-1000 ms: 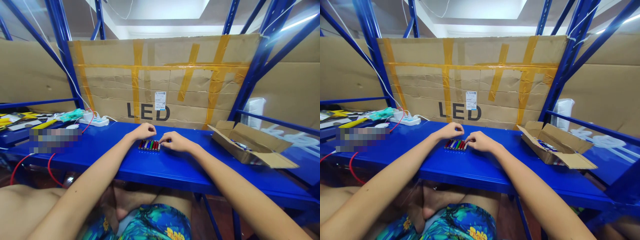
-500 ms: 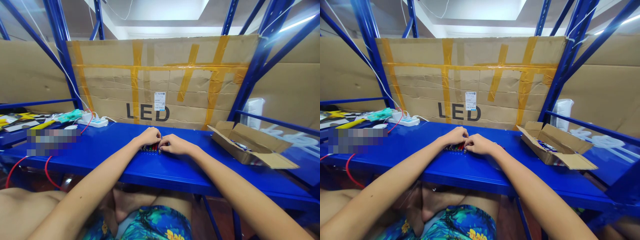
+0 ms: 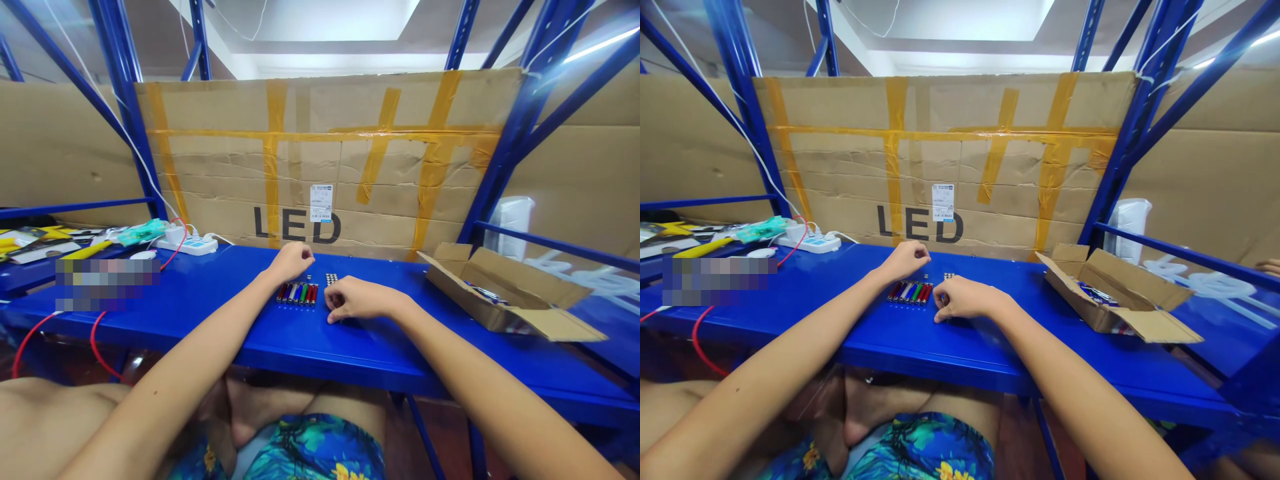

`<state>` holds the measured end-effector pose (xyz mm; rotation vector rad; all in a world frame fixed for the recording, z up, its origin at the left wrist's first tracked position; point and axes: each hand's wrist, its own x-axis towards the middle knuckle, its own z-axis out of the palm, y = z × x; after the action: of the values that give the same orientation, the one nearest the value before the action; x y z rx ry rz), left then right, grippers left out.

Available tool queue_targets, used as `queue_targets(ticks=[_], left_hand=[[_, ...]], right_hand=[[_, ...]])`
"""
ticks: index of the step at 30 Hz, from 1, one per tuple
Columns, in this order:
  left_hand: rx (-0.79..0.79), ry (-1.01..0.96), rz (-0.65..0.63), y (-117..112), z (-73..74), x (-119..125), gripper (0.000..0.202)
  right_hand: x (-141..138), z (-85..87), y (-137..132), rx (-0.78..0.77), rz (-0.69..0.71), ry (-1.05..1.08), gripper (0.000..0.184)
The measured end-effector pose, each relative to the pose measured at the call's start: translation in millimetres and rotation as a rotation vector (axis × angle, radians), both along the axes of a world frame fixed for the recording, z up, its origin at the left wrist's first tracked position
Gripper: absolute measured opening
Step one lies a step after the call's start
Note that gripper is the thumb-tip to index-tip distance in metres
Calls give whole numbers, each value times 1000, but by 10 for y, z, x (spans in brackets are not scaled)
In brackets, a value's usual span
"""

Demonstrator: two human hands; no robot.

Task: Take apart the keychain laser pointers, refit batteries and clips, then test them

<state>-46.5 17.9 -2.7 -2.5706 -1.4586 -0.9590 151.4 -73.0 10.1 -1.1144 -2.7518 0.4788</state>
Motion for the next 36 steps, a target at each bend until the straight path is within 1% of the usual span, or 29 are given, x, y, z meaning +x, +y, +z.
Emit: queue_targets(ticks=[3, 6, 7, 9, 10, 12, 15, 18, 22, 26, 30, 36], left_hand=[[73, 59, -118, -113, 19, 108, 16], [72, 189, -213, -225, 11, 217, 15], [60, 223, -237, -249, 4, 242, 15], [35, 266, -279, -276, -11, 270, 15], [22, 275, -297, -280, -18, 276, 14], [1, 291, -324, -282, -23, 280, 13], [-24, 309, -333, -290, -17, 282, 12], [-44, 325, -326, -307, -11, 287, 12], [-58, 348, -331, -317, -25, 298, 12], [-75, 362, -313, -317, -41, 307, 13], [-89, 342, -296, -323, -40, 307, 13], [-54, 362, -386, -321, -29, 308, 13]], right_hand=[[-21, 16, -49, -10, -68, -59, 19], [41, 76, -62, 7, -93, -77, 13], [88, 106, -53, 11, -102, -56, 11], [219, 169, -9, -16, -137, 55, 11], [295, 195, 26, -43, -163, 128, 15], [449, 226, 115, -78, -232, 203, 24], [625, 217, 256, -8, -309, 252, 29], [698, 185, 342, 32, -314, 245, 23], [669, 161, 353, 63, -299, 229, 18], [587, 135, 329, 89, -304, 222, 16], [541, 94, 335, 93, -271, 221, 17], [556, 77, 357, 109, -274, 232, 18]])
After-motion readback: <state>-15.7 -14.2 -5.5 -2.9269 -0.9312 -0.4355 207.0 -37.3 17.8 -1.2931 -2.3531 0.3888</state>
